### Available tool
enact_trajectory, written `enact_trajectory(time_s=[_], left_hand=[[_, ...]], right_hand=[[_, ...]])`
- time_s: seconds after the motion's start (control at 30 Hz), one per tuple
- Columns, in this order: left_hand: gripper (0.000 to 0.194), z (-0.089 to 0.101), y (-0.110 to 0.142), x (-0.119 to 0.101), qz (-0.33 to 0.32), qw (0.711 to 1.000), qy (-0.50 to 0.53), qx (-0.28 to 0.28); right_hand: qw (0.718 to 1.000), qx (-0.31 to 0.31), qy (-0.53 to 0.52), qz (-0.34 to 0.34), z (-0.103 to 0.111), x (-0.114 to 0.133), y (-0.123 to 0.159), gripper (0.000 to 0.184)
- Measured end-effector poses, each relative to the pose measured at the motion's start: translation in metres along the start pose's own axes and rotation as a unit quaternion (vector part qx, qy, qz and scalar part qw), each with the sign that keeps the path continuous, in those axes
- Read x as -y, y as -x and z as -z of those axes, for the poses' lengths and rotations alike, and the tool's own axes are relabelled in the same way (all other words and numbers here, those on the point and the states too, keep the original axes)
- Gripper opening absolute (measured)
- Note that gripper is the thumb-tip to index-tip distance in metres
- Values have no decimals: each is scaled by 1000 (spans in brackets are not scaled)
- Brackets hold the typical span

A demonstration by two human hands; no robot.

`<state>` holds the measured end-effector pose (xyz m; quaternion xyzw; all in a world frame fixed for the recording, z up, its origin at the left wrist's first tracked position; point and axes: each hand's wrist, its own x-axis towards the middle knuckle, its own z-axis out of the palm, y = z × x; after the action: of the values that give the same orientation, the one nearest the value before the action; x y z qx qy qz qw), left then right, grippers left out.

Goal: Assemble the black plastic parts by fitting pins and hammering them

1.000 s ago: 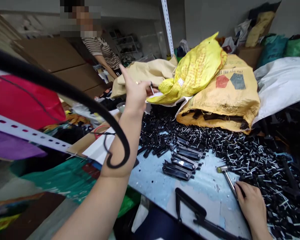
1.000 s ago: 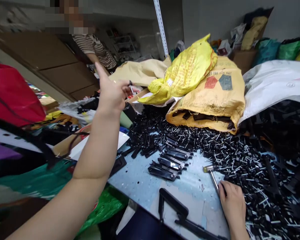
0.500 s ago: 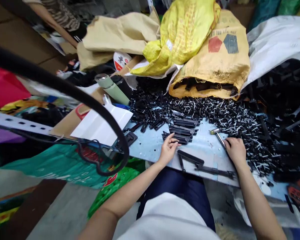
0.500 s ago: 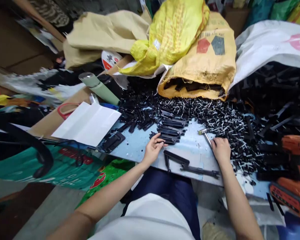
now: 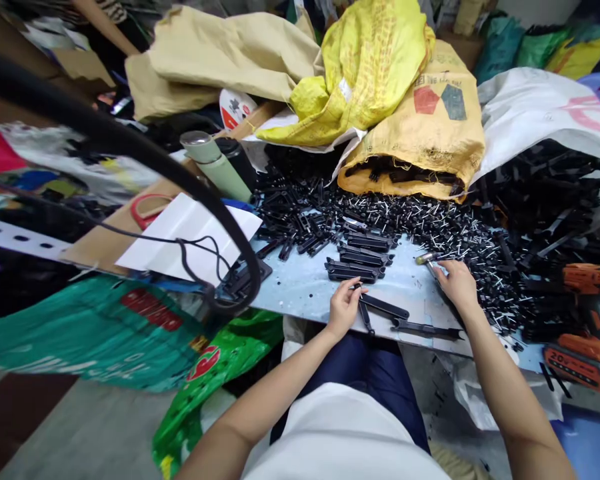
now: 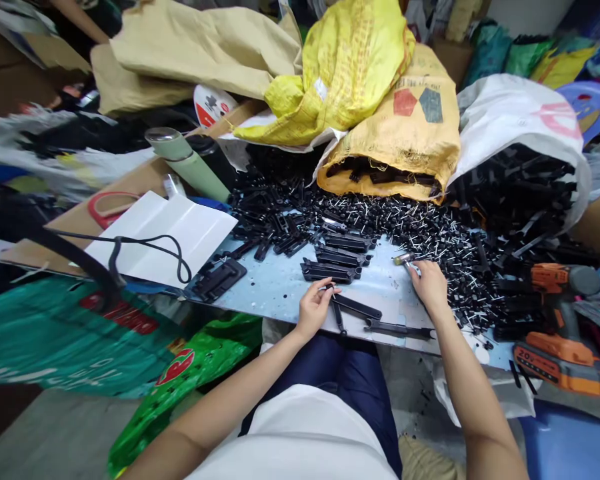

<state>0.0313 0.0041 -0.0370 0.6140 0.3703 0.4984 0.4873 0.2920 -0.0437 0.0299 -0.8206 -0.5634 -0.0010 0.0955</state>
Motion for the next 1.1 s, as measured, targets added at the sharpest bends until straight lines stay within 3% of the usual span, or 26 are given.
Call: enact_trajectory(time_s=[0.2, 0.33, 0.4, 0.5, 0.63, 0.8, 0.97, 1.1], left_hand=[[21, 3, 4, 1, -149, 979, -140, -15], [22, 8, 10, 0, -216, 960, -171, 57], [22, 8, 12, -3, -215, 958, -179, 70], [23, 4, 10, -7, -198, 964, -173, 41], [22, -1, 0, -6, -214, 964, -151, 43], [20, 4, -4, -4, -177, 972, -153, -1], [26, 4, 2, -2, -221, 953, -197, 71], [25, -3, -1, 9, -212, 952, -215, 51]], right_hand=[[1000, -9, 5, -1, -4, 10, -30, 26], [997, -17, 41, -60, -5, 15, -57, 24], [995, 6, 63, -83, -4, 19, -67, 21], [989, 40, 93, -108, 1, 24, -76, 21], [985, 49, 113, -119, 5, 23, -81, 25], [994, -13, 88, -60, 2, 8, -72, 26], [996, -59, 27, -57, -7, -12, -59, 29], [996, -69, -33, -51, -9, -23, -52, 25]])
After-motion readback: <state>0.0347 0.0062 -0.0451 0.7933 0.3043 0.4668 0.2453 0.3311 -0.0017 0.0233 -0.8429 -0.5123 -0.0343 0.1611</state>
